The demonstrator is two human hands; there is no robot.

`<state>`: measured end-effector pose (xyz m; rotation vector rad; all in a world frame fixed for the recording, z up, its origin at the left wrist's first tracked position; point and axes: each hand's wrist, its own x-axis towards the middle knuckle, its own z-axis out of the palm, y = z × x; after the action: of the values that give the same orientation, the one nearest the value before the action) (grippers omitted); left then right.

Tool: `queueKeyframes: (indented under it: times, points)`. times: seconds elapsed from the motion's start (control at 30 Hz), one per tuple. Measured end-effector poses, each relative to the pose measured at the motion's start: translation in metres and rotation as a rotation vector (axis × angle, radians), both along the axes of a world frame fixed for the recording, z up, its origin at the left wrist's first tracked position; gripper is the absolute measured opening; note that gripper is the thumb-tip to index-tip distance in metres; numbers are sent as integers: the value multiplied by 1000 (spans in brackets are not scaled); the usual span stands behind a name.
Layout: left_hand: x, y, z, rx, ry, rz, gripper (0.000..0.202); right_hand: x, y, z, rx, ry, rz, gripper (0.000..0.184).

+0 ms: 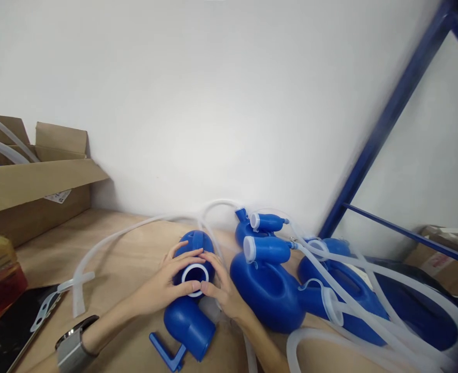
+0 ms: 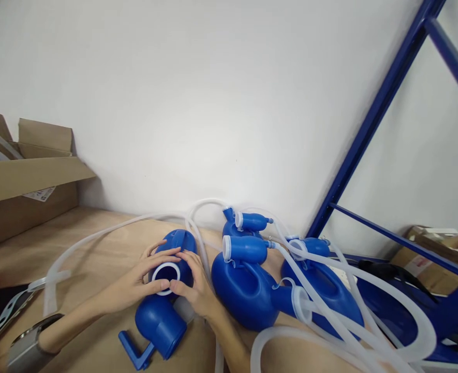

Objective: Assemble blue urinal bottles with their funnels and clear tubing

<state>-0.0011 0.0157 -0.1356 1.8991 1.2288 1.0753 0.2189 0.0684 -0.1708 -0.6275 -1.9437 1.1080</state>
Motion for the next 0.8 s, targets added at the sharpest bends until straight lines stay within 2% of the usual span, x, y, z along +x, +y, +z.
queueKeyframes:
  times: [0.1, 0.27, 0.33, 0.47, 0.63, 0.73, 0.8]
  points:
    - [4, -2, -4, -43, 25, -60, 50, -3, -4, 2, -76, 78, -14, 63]
    - [17, 0, -22, 31, -89, 71, 48, -8, -11, 9, -159, 174, -29, 53]
    - [19, 1, -25, 54, -84, 71, 45, -9, -12, 11, -168, 173, -53, 47]
    - [17, 1, -24, 80, -78, 47, 44, -7, -11, 13, -174, 92, -35, 49]
    - [4, 1, -21, -3, -18, 3, 53, -2, -5, 10, -141, -16, -24, 55]
    - [-2, 4, -23, 5, 21, -44, 55, -5, -4, 5, -161, 21, -70, 56]
    - [-2, 5, -26, 13, 23, -15, 53, -8, -5, 1, -108, 66, -108, 55]
